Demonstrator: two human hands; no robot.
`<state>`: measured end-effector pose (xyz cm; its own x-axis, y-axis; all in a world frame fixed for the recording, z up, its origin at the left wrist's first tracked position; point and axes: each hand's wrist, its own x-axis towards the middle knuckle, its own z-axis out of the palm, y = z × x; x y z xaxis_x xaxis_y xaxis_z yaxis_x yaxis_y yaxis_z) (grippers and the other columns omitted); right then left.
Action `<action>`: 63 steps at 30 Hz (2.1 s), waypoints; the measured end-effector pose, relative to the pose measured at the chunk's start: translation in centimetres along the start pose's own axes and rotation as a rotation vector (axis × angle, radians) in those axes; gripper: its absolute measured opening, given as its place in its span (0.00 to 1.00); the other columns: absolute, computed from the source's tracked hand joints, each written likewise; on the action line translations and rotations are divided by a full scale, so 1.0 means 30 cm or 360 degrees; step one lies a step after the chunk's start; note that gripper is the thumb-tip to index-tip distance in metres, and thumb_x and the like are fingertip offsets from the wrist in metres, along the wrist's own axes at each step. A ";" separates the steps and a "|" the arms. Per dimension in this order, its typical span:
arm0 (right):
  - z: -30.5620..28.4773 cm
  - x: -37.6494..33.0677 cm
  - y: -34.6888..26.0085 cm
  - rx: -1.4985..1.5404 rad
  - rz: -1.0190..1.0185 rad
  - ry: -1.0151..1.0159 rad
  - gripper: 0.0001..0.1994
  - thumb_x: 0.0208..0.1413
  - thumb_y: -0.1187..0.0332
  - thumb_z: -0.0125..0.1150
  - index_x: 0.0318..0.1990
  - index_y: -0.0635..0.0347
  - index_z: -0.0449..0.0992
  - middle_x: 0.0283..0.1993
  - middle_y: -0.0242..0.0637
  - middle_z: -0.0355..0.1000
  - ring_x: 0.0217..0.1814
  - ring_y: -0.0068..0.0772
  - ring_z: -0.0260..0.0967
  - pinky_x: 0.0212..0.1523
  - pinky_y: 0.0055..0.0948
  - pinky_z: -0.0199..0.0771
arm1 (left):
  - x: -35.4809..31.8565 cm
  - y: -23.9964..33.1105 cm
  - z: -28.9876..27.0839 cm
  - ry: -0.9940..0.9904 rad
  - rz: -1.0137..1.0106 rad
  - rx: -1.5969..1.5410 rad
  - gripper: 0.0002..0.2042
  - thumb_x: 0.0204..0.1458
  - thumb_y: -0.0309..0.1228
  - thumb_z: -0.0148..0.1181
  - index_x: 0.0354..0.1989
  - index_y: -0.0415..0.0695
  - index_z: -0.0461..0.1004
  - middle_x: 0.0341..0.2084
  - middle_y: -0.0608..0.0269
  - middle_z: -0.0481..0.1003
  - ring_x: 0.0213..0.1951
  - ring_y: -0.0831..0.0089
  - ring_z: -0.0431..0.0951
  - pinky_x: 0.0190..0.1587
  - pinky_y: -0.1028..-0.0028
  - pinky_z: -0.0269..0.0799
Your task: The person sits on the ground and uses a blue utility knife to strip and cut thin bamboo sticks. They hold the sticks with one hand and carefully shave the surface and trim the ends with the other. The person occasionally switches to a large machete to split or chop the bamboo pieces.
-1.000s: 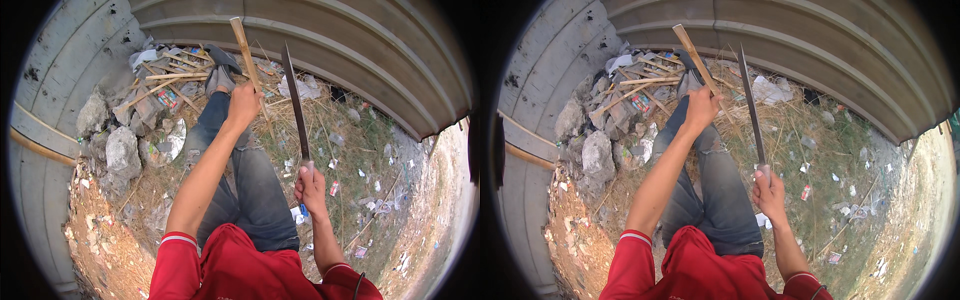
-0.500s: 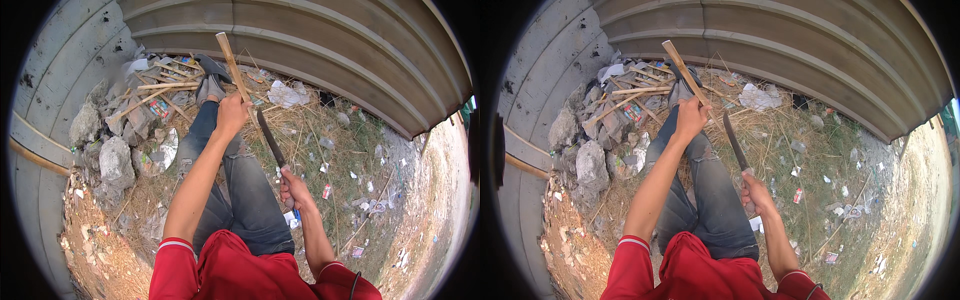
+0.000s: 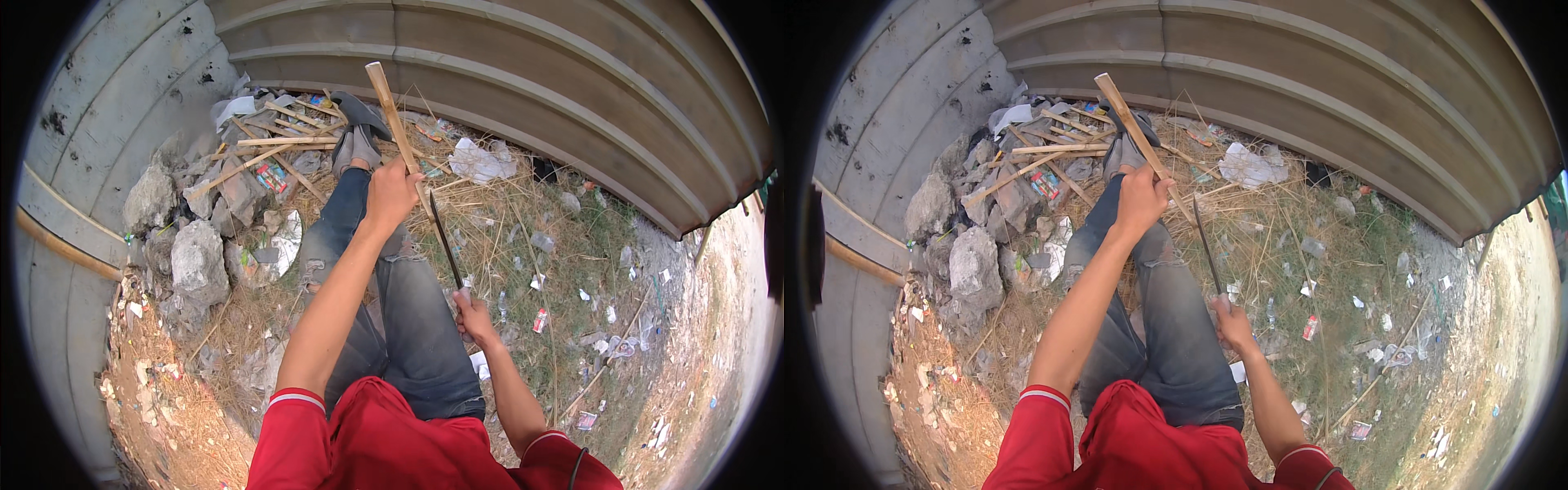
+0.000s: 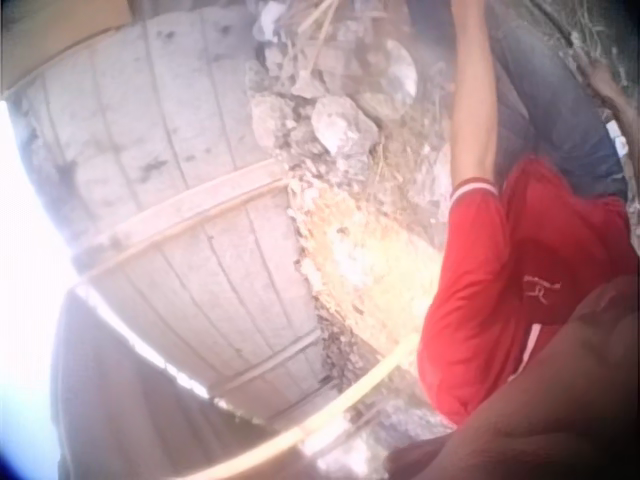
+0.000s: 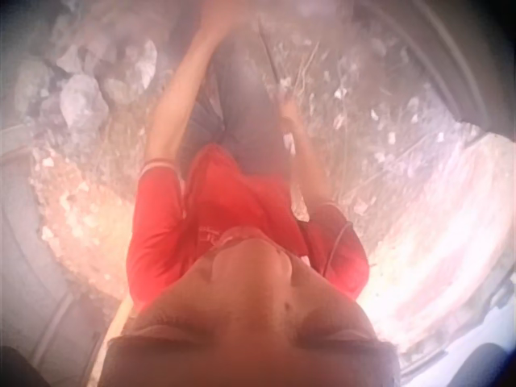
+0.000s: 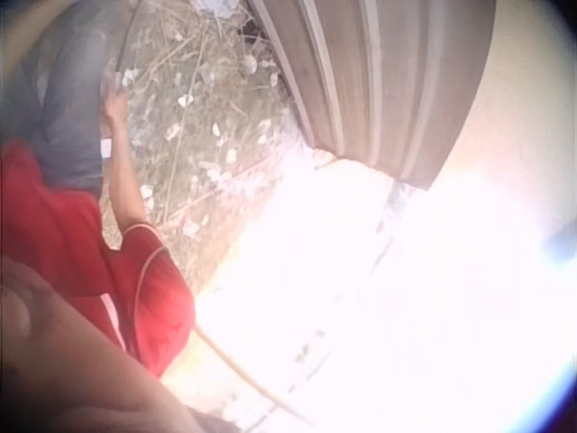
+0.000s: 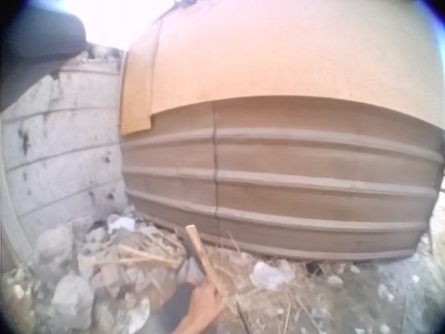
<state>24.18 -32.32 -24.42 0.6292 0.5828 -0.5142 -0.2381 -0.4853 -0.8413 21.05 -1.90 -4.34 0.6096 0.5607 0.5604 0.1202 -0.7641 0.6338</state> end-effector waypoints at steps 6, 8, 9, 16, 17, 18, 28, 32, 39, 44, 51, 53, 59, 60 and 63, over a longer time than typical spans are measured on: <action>0.022 -0.265 -0.479 0.0621 -0.0021 0.0041 0.19 0.67 0.53 0.61 0.31 0.58 0.68 0.18 0.25 0.60 0.15 0.17 0.56 0.17 0.25 0.60 | 0.019 0.005 -0.017 -0.0014 -0.0074 0.0096 0.08 0.51 0.23 0.70 0.36 0.35 0.78 0.24 0.47 0.80 0.30 0.50 0.83 0.34 0.59 0.75; 0.035 -0.330 -0.550 0.0668 -0.0469 0.0066 0.17 0.67 0.56 0.62 0.32 0.58 0.68 0.18 0.25 0.61 0.16 0.16 0.56 0.18 0.23 0.59 | 0.000 0.011 -0.016 -0.0037 -0.0106 0.0088 0.08 0.50 0.23 0.70 0.35 0.34 0.77 0.24 0.46 0.79 0.31 0.49 0.82 0.35 0.58 0.75; 0.044 -0.344 -0.562 0.0692 -0.0693 0.0076 0.16 0.67 0.58 0.62 0.32 0.59 0.69 0.18 0.24 0.61 0.17 0.15 0.57 0.18 0.22 0.59 | 0.001 0.004 -0.016 -0.0037 -0.0107 0.0083 0.08 0.50 0.23 0.70 0.35 0.34 0.77 0.25 0.46 0.79 0.31 0.48 0.82 0.35 0.58 0.75; 0.033 -0.041 0.019 -0.0269 -0.0205 0.0293 0.21 0.63 0.53 0.64 0.35 0.67 0.75 0.21 0.39 0.69 0.23 0.32 0.69 0.28 0.37 0.68 | 0.018 0.054 0.043 -0.0056 -0.0024 0.0159 0.09 0.49 0.24 0.70 0.35 0.34 0.76 0.28 0.46 0.80 0.34 0.47 0.82 0.36 0.56 0.75; 0.028 -0.024 0.007 -0.0362 0.0069 0.0181 0.22 0.63 0.52 0.64 0.35 0.68 0.75 0.21 0.40 0.70 0.23 0.34 0.70 0.28 0.37 0.68 | 0.018 0.054 0.039 -0.0060 -0.0027 0.0133 0.09 0.49 0.24 0.70 0.35 0.34 0.76 0.28 0.46 0.80 0.34 0.47 0.82 0.36 0.56 0.75; 0.018 -0.016 -0.002 -0.0409 0.0056 0.0254 0.24 0.63 0.48 0.63 0.31 0.63 0.74 0.19 0.37 0.68 0.20 0.33 0.67 0.26 0.36 0.68 | 0.011 0.056 0.036 -0.0066 -0.0027 0.0103 0.09 0.50 0.24 0.70 0.36 0.35 0.76 0.28 0.46 0.80 0.34 0.47 0.82 0.36 0.56 0.75; -0.026 -0.169 -0.297 0.1406 0.0523 -0.0409 0.19 0.66 0.50 0.59 0.31 0.52 0.65 0.16 0.22 0.55 0.12 0.19 0.52 0.18 0.29 0.62 | 0.072 0.059 0.067 -0.0061 -0.0011 0.0126 0.09 0.50 0.23 0.69 0.36 0.34 0.77 0.27 0.45 0.80 0.34 0.45 0.82 0.35 0.56 0.75; 0.023 -0.262 -0.312 0.0655 -0.0015 0.0013 0.17 0.67 0.55 0.61 0.32 0.58 0.70 0.17 0.27 0.61 0.15 0.22 0.61 0.20 0.33 0.67 | 0.067 0.059 0.074 -0.0066 -0.0052 0.0098 0.09 0.50 0.24 0.70 0.35 0.33 0.76 0.28 0.43 0.80 0.34 0.43 0.82 0.37 0.54 0.76; 0.098 -0.137 -0.126 -0.0526 -0.0593 0.0460 0.21 0.66 0.54 0.61 0.34 0.68 0.74 0.21 0.42 0.68 0.25 0.33 0.71 0.30 0.37 0.72 | 0.078 0.077 0.053 -0.0091 -0.0107 0.0192 0.10 0.51 0.25 0.69 0.35 0.32 0.76 0.29 0.41 0.80 0.35 0.42 0.82 0.37 0.53 0.76; -0.069 0.091 0.184 0.0259 0.0418 -0.0093 0.22 0.66 0.47 0.57 0.31 0.58 0.71 0.17 0.32 0.64 0.18 0.29 0.66 0.21 0.33 0.65 | 0.119 0.077 0.065 -0.0130 -0.0152 0.0117 0.10 0.51 0.25 0.69 0.37 0.33 0.75 0.30 0.41 0.80 0.36 0.42 0.82 0.38 0.53 0.76; -0.115 -0.018 -0.121 0.1563 0.0797 -0.0562 0.22 0.66 0.47 0.58 0.26 0.52 0.64 0.14 0.21 0.53 0.11 0.19 0.51 0.15 0.22 0.56 | 0.064 0.025 0.027 -0.0164 -0.0252 0.0086 0.10 0.51 0.24 0.68 0.39 0.34 0.75 0.33 0.40 0.80 0.39 0.41 0.82 0.40 0.51 0.76; -0.026 -0.133 -0.253 0.0529 0.0334 -0.0034 0.21 0.66 0.50 0.60 0.26 0.54 0.66 0.14 0.22 0.57 0.12 0.19 0.53 0.15 0.24 0.57 | 0.054 0.035 0.024 -0.0181 -0.0267 0.0118 0.10 0.51 0.25 0.69 0.38 0.34 0.75 0.32 0.40 0.80 0.39 0.41 0.82 0.40 0.51 0.76; 0.097 -0.250 -0.301 -0.0032 -0.0694 0.0337 0.19 0.66 0.58 0.63 0.29 0.64 0.72 0.19 0.36 0.65 0.22 0.28 0.62 0.25 0.34 0.63 | 0.064 0.024 0.015 -0.0073 -0.0227 0.0151 0.09 0.51 0.24 0.69 0.35 0.33 0.75 0.26 0.44 0.80 0.31 0.46 0.83 0.35 0.57 0.76; 0.113 -0.241 -0.286 -0.0002 -0.0693 0.0384 0.19 0.66 0.58 0.62 0.29 0.65 0.72 0.20 0.37 0.65 0.23 0.29 0.63 0.26 0.35 0.64 | 0.065 0.010 0.019 -0.0054 -0.0203 0.0161 0.09 0.51 0.24 0.69 0.35 0.33 0.75 0.26 0.44 0.80 0.31 0.47 0.83 0.34 0.57 0.76; 0.080 -0.106 -0.079 0.0061 -0.0243 0.0219 0.22 0.64 0.53 0.64 0.28 0.63 0.72 0.19 0.35 0.65 0.19 0.29 0.63 0.22 0.34 0.64 | 0.071 0.001 0.047 -0.0034 -0.0157 0.0187 0.10 0.51 0.24 0.68 0.38 0.33 0.75 0.27 0.43 0.80 0.32 0.46 0.83 0.35 0.56 0.76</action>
<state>20.98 -31.47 -21.18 0.7546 0.5521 -0.3546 -0.1585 -0.3711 -0.9150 23.45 -1.19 -3.88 0.6066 0.6291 0.4861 0.2704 -0.7382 0.6180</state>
